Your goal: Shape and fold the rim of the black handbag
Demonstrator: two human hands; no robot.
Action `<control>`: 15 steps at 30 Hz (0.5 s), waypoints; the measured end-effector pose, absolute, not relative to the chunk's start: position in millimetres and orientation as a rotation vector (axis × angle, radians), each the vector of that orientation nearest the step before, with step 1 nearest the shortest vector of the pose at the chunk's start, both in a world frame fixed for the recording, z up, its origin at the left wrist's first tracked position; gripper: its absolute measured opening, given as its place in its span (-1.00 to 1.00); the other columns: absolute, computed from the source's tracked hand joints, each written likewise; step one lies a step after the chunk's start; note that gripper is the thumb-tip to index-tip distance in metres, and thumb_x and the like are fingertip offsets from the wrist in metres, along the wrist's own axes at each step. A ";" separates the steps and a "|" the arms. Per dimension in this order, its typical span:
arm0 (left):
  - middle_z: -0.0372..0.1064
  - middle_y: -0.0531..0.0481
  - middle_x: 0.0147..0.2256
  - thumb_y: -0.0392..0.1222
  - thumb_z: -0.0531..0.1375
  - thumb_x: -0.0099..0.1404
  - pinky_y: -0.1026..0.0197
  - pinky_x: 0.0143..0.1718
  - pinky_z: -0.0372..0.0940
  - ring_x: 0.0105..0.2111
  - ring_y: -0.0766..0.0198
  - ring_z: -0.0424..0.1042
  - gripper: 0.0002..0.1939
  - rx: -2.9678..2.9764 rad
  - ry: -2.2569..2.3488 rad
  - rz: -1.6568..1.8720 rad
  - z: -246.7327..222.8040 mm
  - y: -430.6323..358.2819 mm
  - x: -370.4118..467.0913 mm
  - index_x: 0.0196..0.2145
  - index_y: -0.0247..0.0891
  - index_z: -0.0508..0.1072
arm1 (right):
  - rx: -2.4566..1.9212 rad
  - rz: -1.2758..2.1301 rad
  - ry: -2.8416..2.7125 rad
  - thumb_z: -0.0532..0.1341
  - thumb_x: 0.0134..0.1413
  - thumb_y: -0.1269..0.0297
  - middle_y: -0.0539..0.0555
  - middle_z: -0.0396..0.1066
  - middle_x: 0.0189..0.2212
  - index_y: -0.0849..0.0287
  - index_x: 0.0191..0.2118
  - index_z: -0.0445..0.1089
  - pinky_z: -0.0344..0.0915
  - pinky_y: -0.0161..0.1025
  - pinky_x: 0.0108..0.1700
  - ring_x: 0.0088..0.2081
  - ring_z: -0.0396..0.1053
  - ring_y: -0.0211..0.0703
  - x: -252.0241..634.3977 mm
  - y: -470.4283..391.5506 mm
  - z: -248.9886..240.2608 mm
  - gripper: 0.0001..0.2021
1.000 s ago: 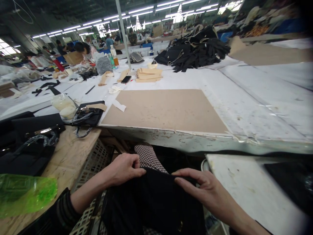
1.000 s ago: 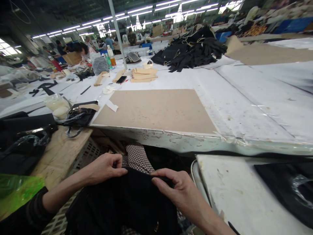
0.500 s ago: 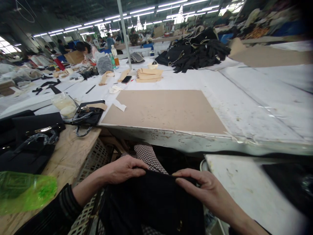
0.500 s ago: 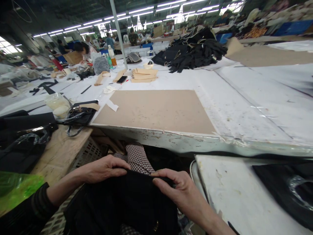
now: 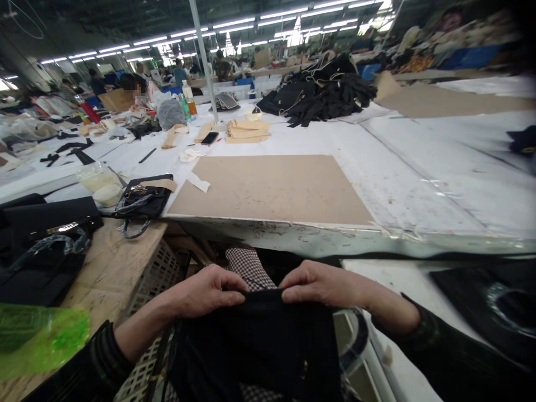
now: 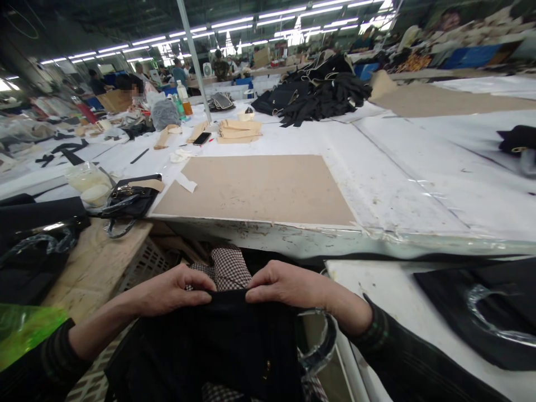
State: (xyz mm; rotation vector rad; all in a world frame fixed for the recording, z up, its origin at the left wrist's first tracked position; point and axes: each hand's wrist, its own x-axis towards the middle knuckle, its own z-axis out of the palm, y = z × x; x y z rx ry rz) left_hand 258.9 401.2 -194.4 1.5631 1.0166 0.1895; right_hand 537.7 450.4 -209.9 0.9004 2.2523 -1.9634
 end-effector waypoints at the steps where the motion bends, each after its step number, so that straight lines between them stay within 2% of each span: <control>1: 0.44 0.06 -0.35 -0.18 0.18 0.31 0.38 -0.36 0.18 -0.38 0.35 0.30 -0.78 1.575 1.019 0.194 -193.6 401.5 260.6 -0.20 -0.33 0.57 | 0.785 -1.890 2.310 0.19 0.20 0.03 -0.11 0.16 -0.60 0.24 -0.37 0.49 0.00 -0.37 -0.53 -0.56 0.05 -0.36 528.8 455.2 -206.9 -0.65; 4: 0.42 0.08 -0.39 -0.20 0.20 0.28 0.38 -0.39 0.14 -0.41 0.37 0.27 -0.79 1.643 1.040 0.202 -192.0 401.7 264.1 -0.19 -0.32 0.57 | 0.500 -1.759 2.398 0.17 0.23 0.13 -0.14 0.01 -0.62 0.23 -0.49 0.35 -0.06 -0.36 -0.55 -0.57 -0.04 -0.38 499.5 465.6 -205.5 -0.67; 8: 0.35 0.10 -0.46 -0.18 0.20 0.28 0.37 -0.47 0.06 -0.47 0.40 0.19 -0.78 1.644 1.055 0.199 -194.5 398.2 261.0 -0.19 -0.33 0.55 | 0.402 -1.759 2.399 0.15 0.24 0.17 -0.14 0.02 -0.61 0.22 -0.51 0.26 -0.04 -0.37 -0.54 -0.57 -0.02 -0.39 480.4 467.9 -210.2 -0.68; 15: 0.39 0.06 -0.39 -0.15 0.20 0.29 0.37 -0.44 0.10 -0.44 0.37 0.24 -0.77 1.476 1.033 0.188 -206.6 397.2 253.9 -0.17 -0.33 0.51 | 0.670 -1.804 2.294 0.14 0.25 0.13 -0.10 0.12 -0.58 0.26 -0.41 0.38 0.01 -0.39 -0.53 -0.55 0.05 -0.36 527.8 457.9 -214.6 -0.68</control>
